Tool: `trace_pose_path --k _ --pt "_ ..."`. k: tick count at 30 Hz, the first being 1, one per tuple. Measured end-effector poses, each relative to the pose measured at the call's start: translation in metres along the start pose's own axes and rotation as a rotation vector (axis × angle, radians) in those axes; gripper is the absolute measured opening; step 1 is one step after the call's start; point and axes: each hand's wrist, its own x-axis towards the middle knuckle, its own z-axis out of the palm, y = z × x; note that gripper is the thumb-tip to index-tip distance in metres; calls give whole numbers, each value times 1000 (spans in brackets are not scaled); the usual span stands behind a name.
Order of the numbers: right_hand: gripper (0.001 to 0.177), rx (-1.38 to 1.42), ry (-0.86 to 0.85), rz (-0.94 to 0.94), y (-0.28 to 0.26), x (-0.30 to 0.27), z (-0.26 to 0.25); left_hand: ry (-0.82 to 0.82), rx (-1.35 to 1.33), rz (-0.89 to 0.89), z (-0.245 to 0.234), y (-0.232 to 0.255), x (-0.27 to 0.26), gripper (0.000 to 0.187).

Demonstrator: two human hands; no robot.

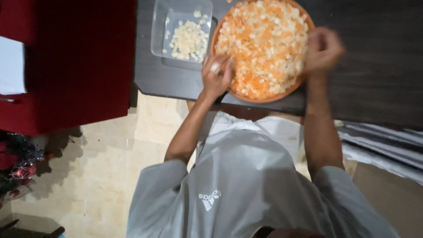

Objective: Sorting sliced food items from a large tray into a smaller container by hand.

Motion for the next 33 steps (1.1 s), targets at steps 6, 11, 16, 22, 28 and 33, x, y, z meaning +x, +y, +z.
trace_pose_path --k 6,11,16,22,28,33 --pt "10 -42 256 213 117 -37 -44 -434 -101 -91 81 -13 53 6" --pt "18 -144 235 38 77 -35 -47 -591 -45 184 145 -48 69 28" --pt "20 -128 207 66 76 -35 -47 -647 60 270 179 -62 69 20" --pt "15 -177 199 76 73 -35 -45 -718 85 163 189 -61 67 15" --pt "11 -234 195 78 75 -35 -44 -730 -72 13 164 -45 79 25" --pt "11 -234 187 71 70 -32 -44 -743 -406 -395 144 -37 92 9"
